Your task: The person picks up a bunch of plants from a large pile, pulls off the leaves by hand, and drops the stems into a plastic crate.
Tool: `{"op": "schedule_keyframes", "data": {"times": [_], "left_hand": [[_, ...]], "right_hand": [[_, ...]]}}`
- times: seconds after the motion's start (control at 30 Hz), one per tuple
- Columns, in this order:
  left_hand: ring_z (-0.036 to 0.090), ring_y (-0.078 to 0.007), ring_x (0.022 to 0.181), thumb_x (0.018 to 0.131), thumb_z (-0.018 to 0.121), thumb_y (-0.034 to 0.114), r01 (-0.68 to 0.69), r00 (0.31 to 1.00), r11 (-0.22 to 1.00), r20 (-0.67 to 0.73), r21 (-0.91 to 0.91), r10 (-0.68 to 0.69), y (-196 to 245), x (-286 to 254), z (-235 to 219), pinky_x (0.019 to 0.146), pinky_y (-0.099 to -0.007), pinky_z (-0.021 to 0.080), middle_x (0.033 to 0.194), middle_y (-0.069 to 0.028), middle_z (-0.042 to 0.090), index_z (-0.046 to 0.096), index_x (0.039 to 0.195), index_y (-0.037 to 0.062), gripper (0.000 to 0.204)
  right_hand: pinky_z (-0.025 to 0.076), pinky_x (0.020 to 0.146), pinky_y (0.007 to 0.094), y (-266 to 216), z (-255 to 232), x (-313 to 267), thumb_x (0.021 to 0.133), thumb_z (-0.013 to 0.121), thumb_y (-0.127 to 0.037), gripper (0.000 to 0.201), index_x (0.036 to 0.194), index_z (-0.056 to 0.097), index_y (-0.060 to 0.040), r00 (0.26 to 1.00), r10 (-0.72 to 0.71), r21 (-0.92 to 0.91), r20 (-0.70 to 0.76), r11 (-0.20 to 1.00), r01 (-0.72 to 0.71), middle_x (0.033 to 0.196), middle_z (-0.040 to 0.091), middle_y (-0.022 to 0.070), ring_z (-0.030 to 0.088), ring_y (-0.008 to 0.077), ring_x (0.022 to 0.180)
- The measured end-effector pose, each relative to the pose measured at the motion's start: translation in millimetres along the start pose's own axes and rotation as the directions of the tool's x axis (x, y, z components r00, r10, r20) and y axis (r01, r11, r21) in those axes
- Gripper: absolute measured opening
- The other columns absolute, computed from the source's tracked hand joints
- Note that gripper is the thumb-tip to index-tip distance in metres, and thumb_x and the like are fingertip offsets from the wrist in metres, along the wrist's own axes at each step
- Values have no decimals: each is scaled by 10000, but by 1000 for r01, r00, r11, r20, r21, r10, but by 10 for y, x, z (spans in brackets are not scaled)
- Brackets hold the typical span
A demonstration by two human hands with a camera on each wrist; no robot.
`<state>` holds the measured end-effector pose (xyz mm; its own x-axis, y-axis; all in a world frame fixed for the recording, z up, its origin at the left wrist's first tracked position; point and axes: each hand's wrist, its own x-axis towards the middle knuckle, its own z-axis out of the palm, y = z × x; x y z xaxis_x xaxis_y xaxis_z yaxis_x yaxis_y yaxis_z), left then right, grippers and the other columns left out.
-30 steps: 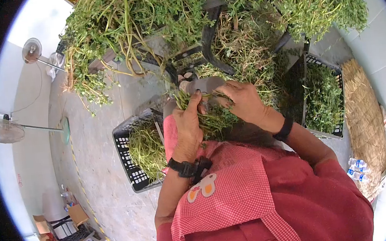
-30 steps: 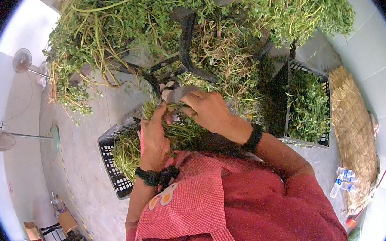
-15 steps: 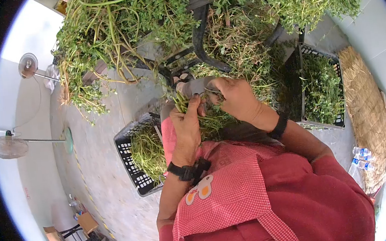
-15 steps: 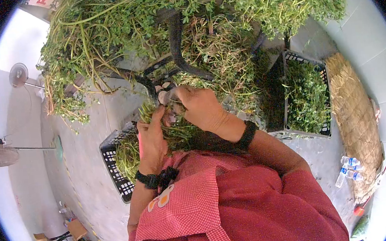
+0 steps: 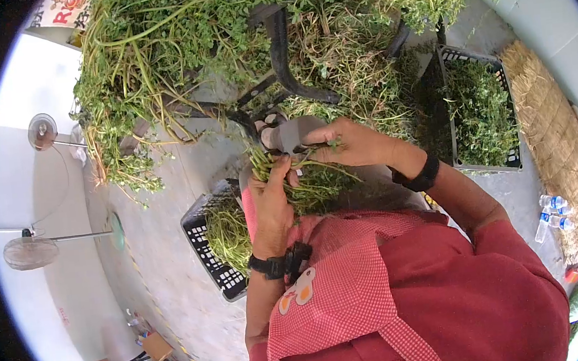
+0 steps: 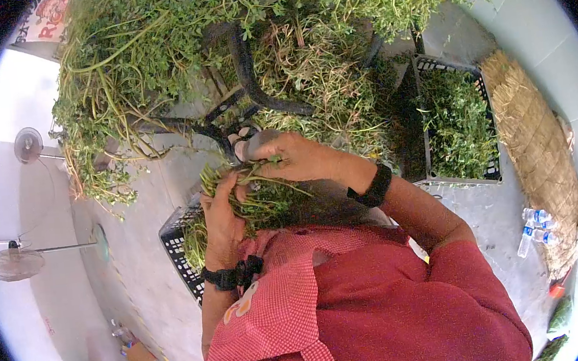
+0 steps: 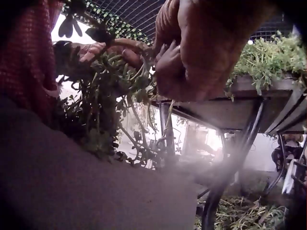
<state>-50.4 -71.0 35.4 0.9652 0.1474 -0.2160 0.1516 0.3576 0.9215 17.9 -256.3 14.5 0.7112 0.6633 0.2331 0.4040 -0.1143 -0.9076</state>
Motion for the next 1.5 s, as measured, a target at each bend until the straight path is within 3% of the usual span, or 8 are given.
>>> {"op": "schedule_keyframes", "data": {"times": [0.6, 0.7, 0.9, 1.0, 1.1, 1.17, 1.4, 1.5], "left_hand": [[522, -99, 495, 854, 597, 229, -420, 895, 535, 236, 733, 379, -26, -195, 227, 494, -257, 404, 557, -47, 577, 602, 763, -11, 257], [518, -108, 499, 846, 606, 228, -415, 877, 595, 129, 688, 463, 103, -318, 298, 504, -259, 406, 585, -59, 585, 601, 823, -14, 244], [483, -111, 542, 863, 592, 165, -127, 952, 950, -234, 285, 198, 213, -260, 299, 549, -261, 413, 614, -40, 539, 589, 845, 19, 147], [475, -113, 560, 875, 572, 152, 74, 989, 980, -111, -187, -96, 208, -102, 209, 554, -272, 420, 626, -22, 517, 584, 844, 44, 113], [484, -116, 565, 872, 570, 176, 126, 992, 935, 17, -331, -128, 210, -59, 110, 541, -264, 430, 622, -15, 513, 582, 870, 64, 113], [485, -114, 566, 873, 570, 182, 132, 991, 929, 14, -345, -135, 203, -49, 63, 539, -259, 430, 629, -14, 516, 582, 878, 64, 119], [451, -122, 524, 892, 531, 312, 268, 963, 866, 133, -421, -234, 207, -93, -49, 504, -280, 430, 588, 20, 436, 518, 853, 98, 218], [420, -105, 503, 899, 533, 263, 278, 960, 838, 175, -469, -220, 215, -84, -10, 482, -263, 410, 590, 18, 431, 524, 894, 87, 177]], "right_hand": [[485, 570, 490, -22, 108, -213, 762, 516, -114, 453, 1123, 434, 148, 969, -43, -438, -243, 896, -70, 675, 578, 251, 596, 406, 643], [496, 561, 444, 614, -218, -322, 730, 542, -116, 245, 922, 485, 25, 762, 477, -411, -437, 648, -641, 692, 609, 187, 619, 366, 643], [513, 678, 382, 2776, -1884, -2155, 748, 675, -447, 671, 1188, 444, 4, 610, 48, -611, -791, -34, -791, 962, 598, 201, 615, 306, 822], [508, 765, 316, 1451, -2040, -2139, 800, 653, -387, 648, 1283, 419, -23, 394, 211, -429, -895, -160, -889, 1142, 577, 174, 617, 276, 925], [503, 743, 290, 1273, -2155, -1762, 827, 646, -272, 474, 1201, 510, -14, 446, 516, -259, -731, 395, -881, 1042, 634, 112, 627, 213, 882], [496, 697, 265, 1188, -1844, -1397, 827, 645, -181, 348, 1126, 579, -16, 685, 445, 104, -577, 872, -478, 875, 661, 60, 617, 142, 809], [457, 727, 232, -88, -590, -141, 878, 580, -191, 285, 1100, 616, -16, 986, 165, 196, 13, 967, -164, 963, 644, 51, 565, 89, 847], [448, 762, 231, 19, -316, -69, 881, 574, -196, 337, 1146, 575, 12, 981, 28, 715, 190, 681, -157, 1048, 623, 42, 555, 86, 898]]}}
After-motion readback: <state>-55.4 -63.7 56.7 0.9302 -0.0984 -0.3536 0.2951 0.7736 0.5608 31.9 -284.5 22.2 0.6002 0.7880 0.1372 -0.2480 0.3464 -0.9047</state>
